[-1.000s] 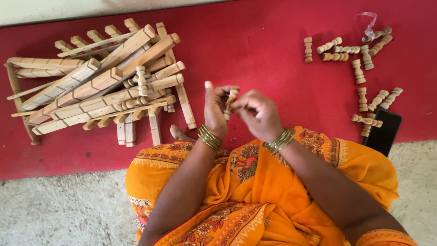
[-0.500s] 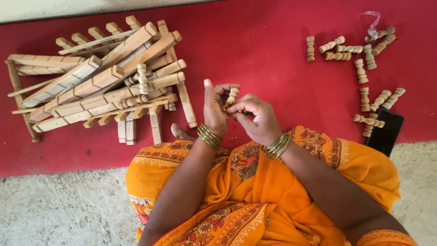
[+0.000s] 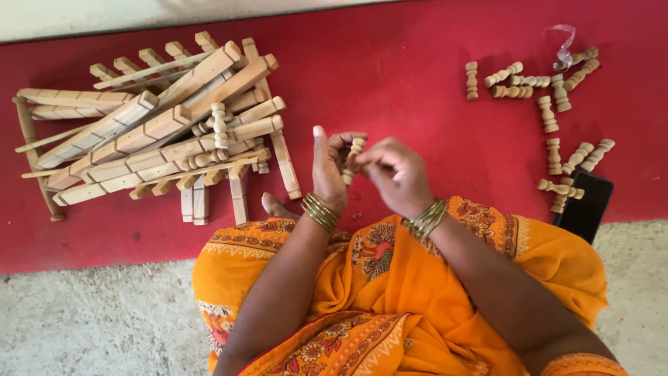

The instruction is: The person sits on the floor and assembles small wooden components by hand, fitting turned wooden pegs into holes in wooden bars and pressing the joints together. They pick pieces one at a time from piles on the mat and set assembled bars onto a growing stack of completed frames.

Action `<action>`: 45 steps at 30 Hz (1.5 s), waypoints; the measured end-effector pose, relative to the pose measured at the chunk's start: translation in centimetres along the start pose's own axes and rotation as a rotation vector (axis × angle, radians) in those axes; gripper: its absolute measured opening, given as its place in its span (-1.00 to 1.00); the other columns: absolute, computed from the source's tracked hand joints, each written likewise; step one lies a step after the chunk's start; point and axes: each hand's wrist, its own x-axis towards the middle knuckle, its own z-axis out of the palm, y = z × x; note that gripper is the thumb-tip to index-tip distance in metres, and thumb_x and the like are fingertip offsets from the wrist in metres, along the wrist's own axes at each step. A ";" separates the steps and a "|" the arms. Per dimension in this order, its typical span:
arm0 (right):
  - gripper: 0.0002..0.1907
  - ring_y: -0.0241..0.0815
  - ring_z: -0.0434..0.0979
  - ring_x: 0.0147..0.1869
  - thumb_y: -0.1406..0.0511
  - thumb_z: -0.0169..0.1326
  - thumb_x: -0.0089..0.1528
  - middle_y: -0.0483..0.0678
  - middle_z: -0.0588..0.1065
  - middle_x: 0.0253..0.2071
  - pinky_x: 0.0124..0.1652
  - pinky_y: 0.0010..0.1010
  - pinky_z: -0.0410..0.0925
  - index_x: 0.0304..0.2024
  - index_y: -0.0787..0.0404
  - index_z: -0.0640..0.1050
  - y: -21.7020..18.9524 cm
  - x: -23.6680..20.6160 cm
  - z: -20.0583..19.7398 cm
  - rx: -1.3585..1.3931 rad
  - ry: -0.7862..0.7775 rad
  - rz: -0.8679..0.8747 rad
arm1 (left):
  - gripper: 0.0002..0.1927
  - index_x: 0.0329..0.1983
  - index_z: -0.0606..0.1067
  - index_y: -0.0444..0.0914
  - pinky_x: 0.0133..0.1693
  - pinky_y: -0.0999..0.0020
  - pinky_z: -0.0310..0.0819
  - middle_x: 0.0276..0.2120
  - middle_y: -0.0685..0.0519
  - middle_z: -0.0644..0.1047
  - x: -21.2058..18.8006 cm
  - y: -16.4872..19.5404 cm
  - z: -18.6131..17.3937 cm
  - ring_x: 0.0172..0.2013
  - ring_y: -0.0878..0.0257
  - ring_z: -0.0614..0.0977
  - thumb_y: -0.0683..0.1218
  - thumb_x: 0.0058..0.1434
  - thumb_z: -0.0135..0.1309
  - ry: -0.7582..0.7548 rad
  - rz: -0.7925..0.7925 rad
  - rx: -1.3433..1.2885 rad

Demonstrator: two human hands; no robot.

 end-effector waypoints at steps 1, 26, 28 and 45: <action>-0.86 -0.37 0.60 -0.22 0.52 0.11 0.29 -0.12 0.56 -0.20 -0.23 -0.58 0.52 -0.21 0.19 0.60 0.3 0.3 -0.6 0.039 0.041 0.026 | -0.15 -0.17 0.57 -0.27 -0.41 0.50 0.35 -0.46 0.12 0.51 -0.1 -0.2 0.0 -0.45 0.35 0.47 0.48 0.39 -0.49 -0.034 0.019 0.008; -0.93 -0.39 0.61 -0.27 0.44 0.13 0.29 -0.05 0.60 -0.22 -0.26 -0.57 0.56 -0.18 0.23 0.58 2.9 0.7 -1.7 0.288 0.030 0.132 | -0.71 -0.19 0.57 -0.23 -0.69 0.57 0.16 -0.54 0.16 0.46 0.2 1.3 1.1 -0.67 0.47 0.33 0.08 0.43 0.06 -0.031 -0.052 -0.028; -0.91 -0.37 0.61 -0.25 0.44 0.14 0.28 -0.02 0.60 -0.21 -0.23 -0.54 0.57 -0.16 0.26 0.58 3.2 0.9 -2.8 0.419 0.106 0.199 | -0.83 -0.17 0.58 -0.26 -0.68 0.59 0.23 -0.52 0.14 0.51 0.0 1.6 1.4 -0.68 0.48 0.36 -0.05 0.36 0.13 -0.038 -0.014 0.085; -0.87 -0.26 0.65 -0.14 0.47 0.13 0.25 -0.03 0.58 -0.17 -0.15 -0.49 0.57 -0.15 0.23 0.59 -3.4 -4.9 -0.5 -0.124 0.007 -0.125 | -0.26 -0.20 0.55 -0.31 -0.54 0.54 0.31 -0.46 0.10 0.55 -4.8 1.4 3.6 -0.54 0.40 0.46 0.36 0.42 -0.41 0.037 0.009 -0.022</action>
